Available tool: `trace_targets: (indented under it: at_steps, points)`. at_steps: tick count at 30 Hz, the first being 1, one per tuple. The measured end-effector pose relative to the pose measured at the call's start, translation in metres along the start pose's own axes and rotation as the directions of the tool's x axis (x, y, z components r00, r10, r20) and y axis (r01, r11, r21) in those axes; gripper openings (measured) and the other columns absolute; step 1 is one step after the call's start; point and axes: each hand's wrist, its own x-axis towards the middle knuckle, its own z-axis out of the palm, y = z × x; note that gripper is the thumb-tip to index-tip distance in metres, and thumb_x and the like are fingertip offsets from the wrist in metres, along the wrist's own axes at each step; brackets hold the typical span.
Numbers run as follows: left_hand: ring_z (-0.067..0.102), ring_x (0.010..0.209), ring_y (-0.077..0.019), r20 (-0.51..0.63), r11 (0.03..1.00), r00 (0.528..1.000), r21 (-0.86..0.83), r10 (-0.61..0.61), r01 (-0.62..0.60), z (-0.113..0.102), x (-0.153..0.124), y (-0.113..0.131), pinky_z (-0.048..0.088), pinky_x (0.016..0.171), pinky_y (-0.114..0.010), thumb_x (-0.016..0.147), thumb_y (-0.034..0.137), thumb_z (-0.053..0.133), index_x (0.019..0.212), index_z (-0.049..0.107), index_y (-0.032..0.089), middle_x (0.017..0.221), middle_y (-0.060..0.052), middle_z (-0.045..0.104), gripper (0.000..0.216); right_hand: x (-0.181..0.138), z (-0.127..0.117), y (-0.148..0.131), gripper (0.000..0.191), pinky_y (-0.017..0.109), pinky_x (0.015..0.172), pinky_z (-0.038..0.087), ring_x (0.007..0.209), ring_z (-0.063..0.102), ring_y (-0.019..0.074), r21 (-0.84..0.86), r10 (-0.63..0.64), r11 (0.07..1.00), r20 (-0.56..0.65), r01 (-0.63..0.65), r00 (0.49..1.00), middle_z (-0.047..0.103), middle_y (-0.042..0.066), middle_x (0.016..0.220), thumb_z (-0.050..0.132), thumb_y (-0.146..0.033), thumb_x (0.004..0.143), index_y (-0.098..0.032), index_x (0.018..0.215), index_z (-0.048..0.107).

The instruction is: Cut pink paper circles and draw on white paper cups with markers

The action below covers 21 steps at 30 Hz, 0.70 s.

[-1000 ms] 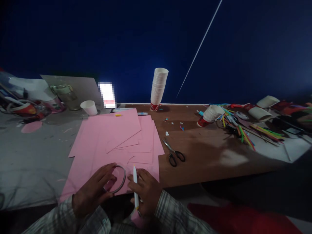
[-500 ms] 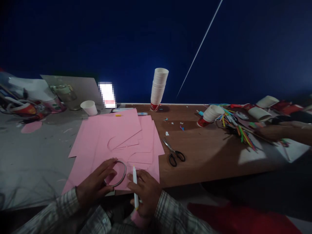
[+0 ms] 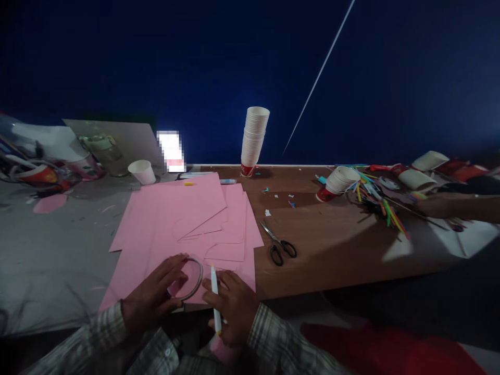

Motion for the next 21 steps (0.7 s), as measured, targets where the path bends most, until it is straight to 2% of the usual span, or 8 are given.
trace_targets:
  at_steps: [4,9,16,21]
  points:
    - [0.035,0.14,-0.0335,0.009,1.0,1.0,0.013,0.019,-0.019,0.001,-0.001,-0.001,0.036,0.111,-0.056,0.084,0.029,0.065,0.12,0.049,0.02,0.149,-0.021,0.042,0.041,-0.002,0.002,0.001,0.048,0.055,0.1,0.042,0.119,0.05,0.034,-0.013,-0.021,1.0,-0.021,0.021,1.0,0.061,0.012,0.131,0.064,-0.03,0.07,-0.018,0.116,0.056]
    - [0.025,0.145,-0.0364,-0.052,0.998,0.999,0.06,0.003,0.0,-0.003,-0.006,0.0,0.029,0.113,-0.06,0.087,0.044,0.06,0.133,0.042,0.017,0.155,-0.024,0.029,0.057,-0.004,0.005,0.003,0.047,0.054,0.1,0.042,0.12,0.05,0.034,-0.023,-0.032,0.999,-0.061,0.031,0.998,0.062,0.012,0.13,0.062,-0.032,0.072,-0.019,0.117,0.056]
    - [0.029,0.144,-0.0304,0.032,0.992,0.999,0.129,0.002,-0.006,-0.013,-0.009,-0.008,0.029,0.116,-0.055,0.088,0.031,0.06,0.14,0.038,0.023,0.151,-0.016,0.042,0.057,-0.007,0.011,0.006,0.047,0.054,0.102,0.039,0.121,0.049,0.0332,-0.025,-0.041,0.999,-0.075,0.04,0.996,0.061,0.013,0.131,0.06,-0.033,0.075,-0.019,0.119,0.053]
    - [0.033,0.142,-0.0305,0.002,0.989,0.999,0.14,0.037,-0.037,-0.014,-0.005,-0.006,0.031,0.115,-0.055,0.087,0.032,0.06,0.137,0.04,0.021,0.147,-0.017,0.047,0.055,-0.005,0.01,0.006,0.05,0.055,0.1,0.041,0.118,0.051,0.0348,-0.005,-0.051,0.999,-0.057,0.051,0.997,0.062,0.014,0.13,0.061,-0.033,0.072,-0.019,0.119,0.054]
